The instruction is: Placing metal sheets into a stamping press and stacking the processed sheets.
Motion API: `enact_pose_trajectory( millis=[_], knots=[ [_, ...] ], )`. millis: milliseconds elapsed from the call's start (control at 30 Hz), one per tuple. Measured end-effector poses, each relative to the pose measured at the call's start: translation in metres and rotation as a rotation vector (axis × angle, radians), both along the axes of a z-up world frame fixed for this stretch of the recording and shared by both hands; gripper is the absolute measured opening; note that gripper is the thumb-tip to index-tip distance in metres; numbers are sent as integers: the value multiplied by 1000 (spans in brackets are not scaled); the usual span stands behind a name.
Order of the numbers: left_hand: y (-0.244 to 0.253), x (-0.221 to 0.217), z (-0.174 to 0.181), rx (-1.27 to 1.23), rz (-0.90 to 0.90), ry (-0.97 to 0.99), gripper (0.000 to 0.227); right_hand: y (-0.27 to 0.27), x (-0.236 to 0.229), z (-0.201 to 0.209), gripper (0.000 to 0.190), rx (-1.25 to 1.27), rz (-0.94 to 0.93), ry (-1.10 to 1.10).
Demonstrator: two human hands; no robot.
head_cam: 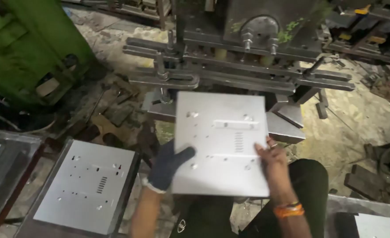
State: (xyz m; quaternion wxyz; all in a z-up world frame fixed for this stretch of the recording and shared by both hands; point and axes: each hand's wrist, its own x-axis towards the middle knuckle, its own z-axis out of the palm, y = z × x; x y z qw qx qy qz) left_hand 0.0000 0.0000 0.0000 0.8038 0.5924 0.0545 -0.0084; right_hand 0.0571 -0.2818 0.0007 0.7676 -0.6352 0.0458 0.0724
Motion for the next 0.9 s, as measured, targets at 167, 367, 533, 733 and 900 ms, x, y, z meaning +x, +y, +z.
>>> enact_pose_trajectory(
  millis=[167, 367, 533, 733, 900],
  knots=[
    [-37, 71, 1, -203, -51, -52, 42, -44, 72, 8, 32, -99, -42, -11],
    [-36, 169, -55, -204, -3, -20, 32, -61, 136, -10, 26, -133, 27, -92],
    [-26, 193, -68, -159, 8, 23, 30, -69, 159, -41, 18, -136, 1, -132],
    [-20, 195, -80, -172, 98, -64, 28, -50, 146, -18, 18, -277, -34, -112],
    [-22, 183, -59, -132, 109, -85, 26, -50, 148, -16, 22, -242, -5, -173]
  ],
)
